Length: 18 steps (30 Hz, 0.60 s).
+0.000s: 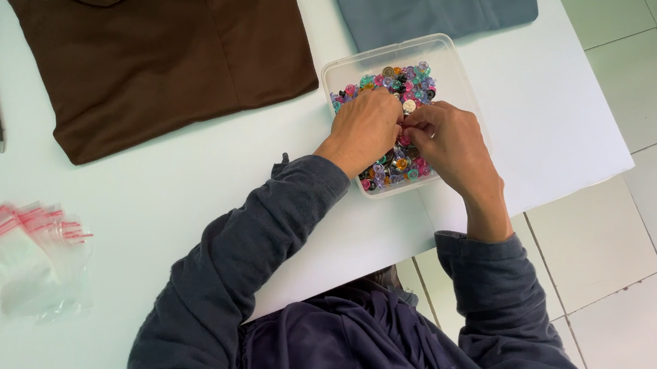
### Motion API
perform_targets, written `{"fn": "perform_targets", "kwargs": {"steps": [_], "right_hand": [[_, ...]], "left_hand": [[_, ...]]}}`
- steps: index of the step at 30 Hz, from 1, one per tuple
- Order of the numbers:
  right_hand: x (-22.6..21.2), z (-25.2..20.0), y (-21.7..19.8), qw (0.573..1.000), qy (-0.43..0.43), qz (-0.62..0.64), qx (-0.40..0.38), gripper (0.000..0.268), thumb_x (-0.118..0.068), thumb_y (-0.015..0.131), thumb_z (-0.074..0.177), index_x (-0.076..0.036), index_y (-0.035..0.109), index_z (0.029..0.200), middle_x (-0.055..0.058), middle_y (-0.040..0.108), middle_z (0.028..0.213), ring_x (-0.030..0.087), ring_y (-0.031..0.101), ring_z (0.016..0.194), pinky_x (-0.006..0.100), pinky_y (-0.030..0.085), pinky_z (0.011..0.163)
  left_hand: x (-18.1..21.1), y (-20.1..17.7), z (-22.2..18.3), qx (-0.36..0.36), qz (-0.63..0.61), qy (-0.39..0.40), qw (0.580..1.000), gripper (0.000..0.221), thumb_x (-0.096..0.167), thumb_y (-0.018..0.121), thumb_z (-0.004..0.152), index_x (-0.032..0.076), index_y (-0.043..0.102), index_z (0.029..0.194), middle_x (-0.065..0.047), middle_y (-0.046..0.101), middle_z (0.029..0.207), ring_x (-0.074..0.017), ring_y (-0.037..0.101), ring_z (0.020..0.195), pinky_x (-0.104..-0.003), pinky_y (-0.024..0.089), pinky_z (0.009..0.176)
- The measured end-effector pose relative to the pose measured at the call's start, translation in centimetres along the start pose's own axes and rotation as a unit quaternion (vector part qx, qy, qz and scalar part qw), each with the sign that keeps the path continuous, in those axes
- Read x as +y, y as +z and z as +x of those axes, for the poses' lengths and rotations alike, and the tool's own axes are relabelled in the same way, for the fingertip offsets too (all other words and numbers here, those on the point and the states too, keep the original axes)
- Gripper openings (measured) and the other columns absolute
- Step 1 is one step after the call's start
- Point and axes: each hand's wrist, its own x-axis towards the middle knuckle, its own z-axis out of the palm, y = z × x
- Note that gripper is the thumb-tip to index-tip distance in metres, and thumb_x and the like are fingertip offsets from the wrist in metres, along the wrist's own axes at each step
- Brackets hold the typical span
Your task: Sorting small orange buttons from a mixed container and placing them into small plastic zip-lock bags.
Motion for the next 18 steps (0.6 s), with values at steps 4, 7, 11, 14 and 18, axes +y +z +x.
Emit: {"fn": "perform_targets", "kwargs": {"steps": [4, 7, 11, 14, 18], "right_hand": [[-0.6, -0.4, -0.9, 0.998, -0.018, 0.056, 0.027, 0.017, -0.004, 0.074, 0.093, -0.003, 0.079, 0.109, 0.018, 0.073, 0.090, 0.031, 0.072, 0.082, 0.044, 0.057, 0.070], [-0.7, -0.6, -1.3, 0.987, -0.037, 0.141, 0.064, 0.014, -0.003, 0.078, 0.095, -0.002, 0.079, 0.109, 0.017, 0.073, 0.085, 0.024, 0.071, 0.076, 0.037, 0.057, 0.067], [-3.0, -0.9, -1.5, 0.950, -0.048, 0.302, 0.054, 0.016, -0.002, 0.083, 0.092, 0.005, 0.077, 0.105, 0.016, 0.072, 0.078, 0.013, 0.065, 0.073, 0.026, 0.055, 0.066], [-5.3, -1.2, -1.5, 0.931, -0.073, 0.355, 0.047, 0.019, 0.001, 0.084, 0.089, 0.009, 0.076, 0.104, 0.017, 0.070, 0.075, 0.013, 0.065, 0.072, 0.024, 0.054, 0.065], [-9.4, -1.6, -0.8, 0.927, -0.103, 0.360, 0.022, 0.015, 0.000, 0.080, 0.092, 0.006, 0.077, 0.106, 0.016, 0.070, 0.074, 0.013, 0.064, 0.073, 0.024, 0.052, 0.066]], "left_hand": [[0.1, -0.7, -0.3, 0.010, -0.046, 0.016, 0.999, 0.010, 0.008, 0.070, 0.088, 0.005, 0.078, 0.093, -0.016, 0.064, 0.082, -0.0362, 0.070, 0.078, -0.041, 0.061, 0.060], [1.8, -3.4, -1.4, 0.022, -0.160, 0.005, 0.987, 0.021, 0.005, 0.062, 0.095, 0.003, 0.074, 0.112, -0.011, 0.070, 0.087, -0.0284, 0.074, 0.078, -0.031, 0.061, 0.063], [2.9, -6.7, -3.2, 0.036, -0.339, -0.024, 0.940, 0.027, 0.000, 0.061, 0.095, 0.000, 0.068, 0.121, -0.020, 0.077, 0.095, -0.0256, 0.077, 0.082, -0.033, 0.062, 0.067], [2.9, -9.6, -5.4, 0.037, -0.406, -0.040, 0.912, 0.027, -0.001, 0.061, 0.095, 0.001, 0.068, 0.122, -0.018, 0.078, 0.096, -0.0187, 0.075, 0.083, -0.028, 0.063, 0.069], [2.0, -12.4, -9.4, 0.054, -0.471, -0.069, 0.878, 0.028, 0.001, 0.062, 0.097, 0.000, 0.067, 0.125, -0.015, 0.076, 0.098, -0.0151, 0.071, 0.087, -0.026, 0.064, 0.074]]}}
